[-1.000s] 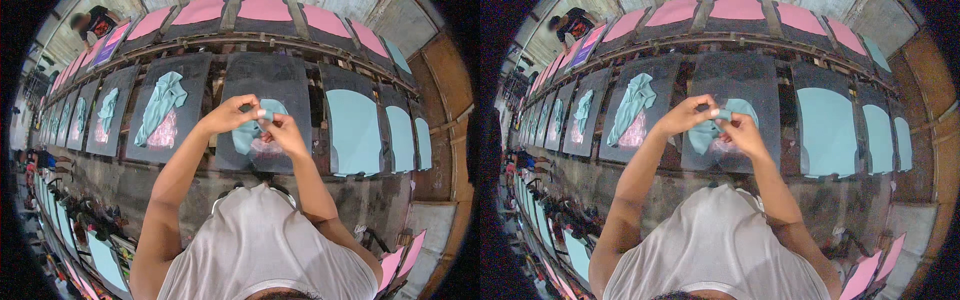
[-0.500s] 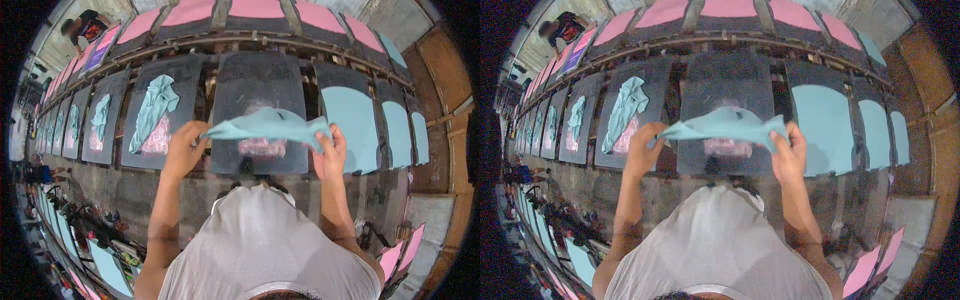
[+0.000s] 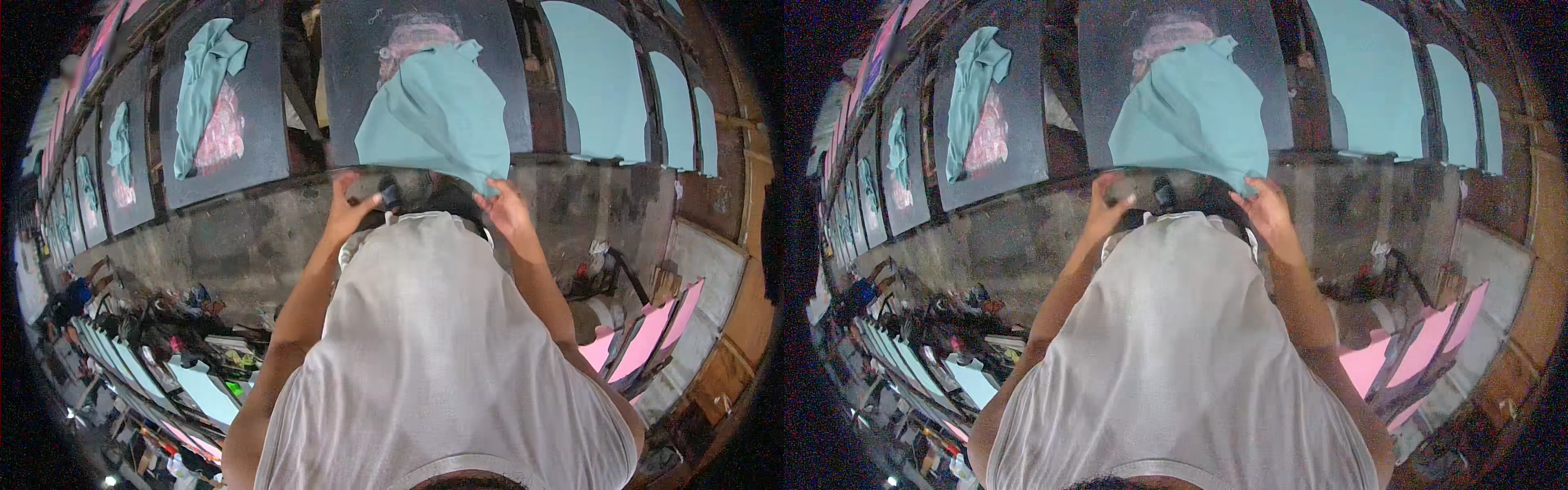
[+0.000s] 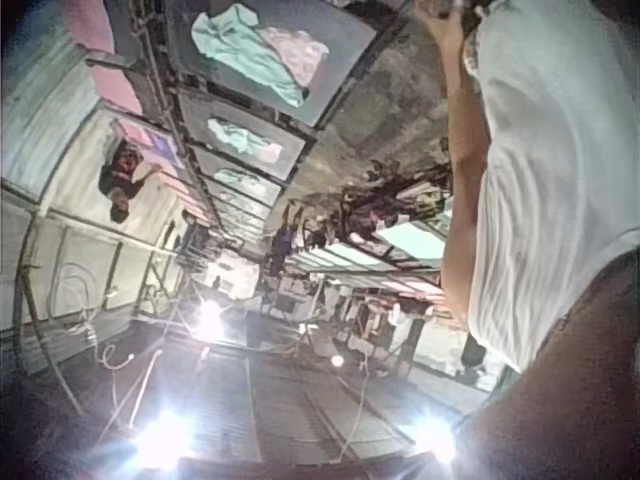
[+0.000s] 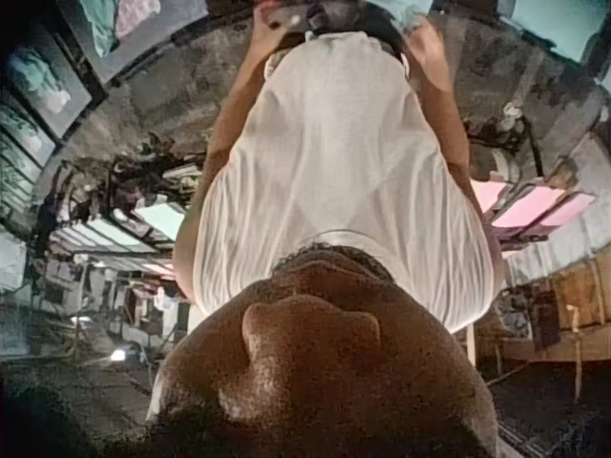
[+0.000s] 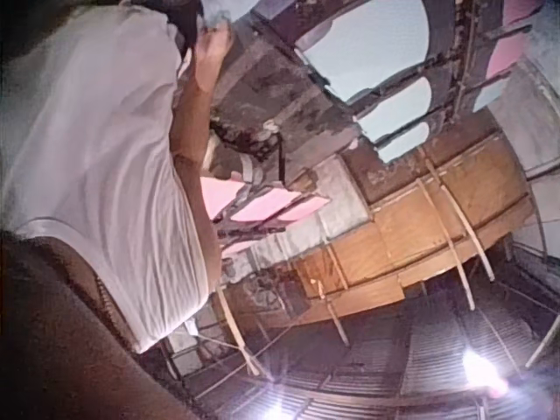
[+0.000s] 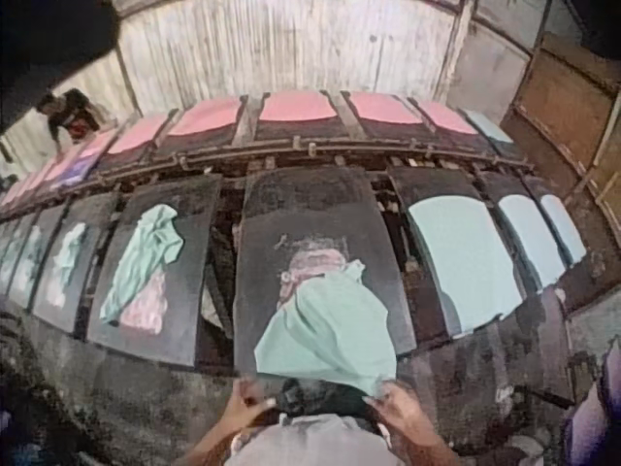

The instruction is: Placing and aligning fabric pieces onto screen printing boards.

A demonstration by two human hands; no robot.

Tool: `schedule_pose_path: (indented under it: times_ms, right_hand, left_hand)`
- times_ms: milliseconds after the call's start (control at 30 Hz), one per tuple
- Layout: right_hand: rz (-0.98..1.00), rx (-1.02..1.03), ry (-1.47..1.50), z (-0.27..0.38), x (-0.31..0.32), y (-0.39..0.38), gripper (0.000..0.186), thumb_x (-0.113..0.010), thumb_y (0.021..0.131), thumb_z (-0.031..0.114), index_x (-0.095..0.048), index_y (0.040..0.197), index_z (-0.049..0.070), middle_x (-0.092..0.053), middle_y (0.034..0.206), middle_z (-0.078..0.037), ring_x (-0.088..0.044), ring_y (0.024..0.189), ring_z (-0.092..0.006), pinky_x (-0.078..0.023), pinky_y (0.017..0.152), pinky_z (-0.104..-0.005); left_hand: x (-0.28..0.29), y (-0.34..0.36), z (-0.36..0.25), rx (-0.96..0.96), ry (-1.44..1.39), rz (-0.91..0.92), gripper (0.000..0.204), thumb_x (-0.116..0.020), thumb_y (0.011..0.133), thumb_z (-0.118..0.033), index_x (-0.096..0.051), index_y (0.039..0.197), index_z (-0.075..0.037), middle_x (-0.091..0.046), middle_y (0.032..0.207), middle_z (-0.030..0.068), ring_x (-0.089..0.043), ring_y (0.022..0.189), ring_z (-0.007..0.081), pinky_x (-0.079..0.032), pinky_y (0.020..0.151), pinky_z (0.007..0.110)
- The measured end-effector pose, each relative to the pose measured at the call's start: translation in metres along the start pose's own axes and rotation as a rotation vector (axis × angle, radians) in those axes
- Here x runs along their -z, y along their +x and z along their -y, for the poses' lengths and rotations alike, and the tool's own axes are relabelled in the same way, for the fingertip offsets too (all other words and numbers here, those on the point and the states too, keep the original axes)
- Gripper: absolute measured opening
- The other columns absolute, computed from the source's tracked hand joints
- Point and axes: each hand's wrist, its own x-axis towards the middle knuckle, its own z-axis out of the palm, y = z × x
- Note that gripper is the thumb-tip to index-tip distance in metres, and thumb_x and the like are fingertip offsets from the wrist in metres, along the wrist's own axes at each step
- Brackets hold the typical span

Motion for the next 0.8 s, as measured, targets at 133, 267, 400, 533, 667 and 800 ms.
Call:
schedule_pose_path:
  times_ms: [133,267,400,533,667,800]
  right_hand:
    - [-0.05,0.153,0.102,-0.005,0.02,0.009,0.014,-0.064,0.084,0.004,-0.056,0.095,0.005,-0.051,0.104,-0.005,-0.053,0.095,-0.0183,-0.051,0.096,-0.0458]
    - [-0.04,0.175,0.261,-0.004,0.013,0.007,0.019,-0.065,0.086,0.008,-0.055,0.101,0.003,-0.051,0.108,-0.004,-0.054,0.099,-0.0173,-0.051,0.097,-0.0421]
    - [-0.036,0.216,0.233,0.012,0.008,-0.009,0.026,-0.068,0.088,0.015,-0.057,0.108,0.003,-0.055,0.115,-0.004,-0.055,0.108,-0.0164,-0.049,0.098,-0.0385]
    - [-0.044,0.187,0.213,0.04,-0.031,-0.058,0.024,-0.066,0.088,0.011,-0.058,0.11,0.004,-0.061,0.11,-0.005,-0.056,0.109,-0.0163,-0.05,0.096,-0.0401]
    - [-0.008,0.228,0.114,0.087,-0.079,-0.063,0.018,-0.065,0.088,0.009,-0.06,0.105,0.003,-0.059,0.111,-0.008,-0.056,0.107,-0.0216,-0.05,0.096,-0.0437]
    - [0.333,0.532,-0.039,0.202,-0.203,-0.02,0.014,-0.06,0.089,0.005,-0.059,0.101,-0.001,-0.059,0.106,-0.008,-0.057,0.105,-0.0206,-0.047,0.101,-0.05]
  left_hand:
    - [-0.026,0.021,-0.038,-0.022,-0.355,0.141,0.082,-0.079,0.078,-0.018,-0.025,0.138,-0.004,-0.052,0.118,0.0126,-0.06,0.083,0.016,-0.049,0.062,0.027]
    - [-0.026,0.044,-0.027,0.327,-0.305,0.397,0.034,-0.073,0.084,-0.018,-0.054,0.107,-0.003,-0.058,0.088,0.0042,-0.046,0.06,0.0081,-0.032,0.047,0.024]
    - [-0.017,0.014,-0.047,0.326,-0.376,0.368,0.021,-0.07,0.087,-0.02,-0.057,0.09,-0.004,-0.056,0.072,0.0004,-0.051,0.059,0.0087,-0.03,0.045,0.024]
    - [0.001,-0.025,-0.097,0.246,-0.706,0.178,0.025,-0.064,0.092,-0.025,-0.057,0.104,-0.004,-0.06,0.089,0.0053,-0.056,0.072,0.0105,-0.04,0.054,0.02]
    - [0.023,0.001,-0.189,0.242,-0.763,0.132,0.025,-0.058,0.096,-0.026,-0.056,0.108,-0.004,-0.061,0.104,0.0066,-0.062,0.088,0.0155,-0.049,0.069,0.021]
    - [0.083,0.102,-0.326,-0.317,-0.567,-0.049,0.04,-0.053,0.097,-0.037,-0.058,0.098,0.003,-0.064,0.074,0.0067,-0.061,0.063,0.0157,-0.043,0.051,0.025]
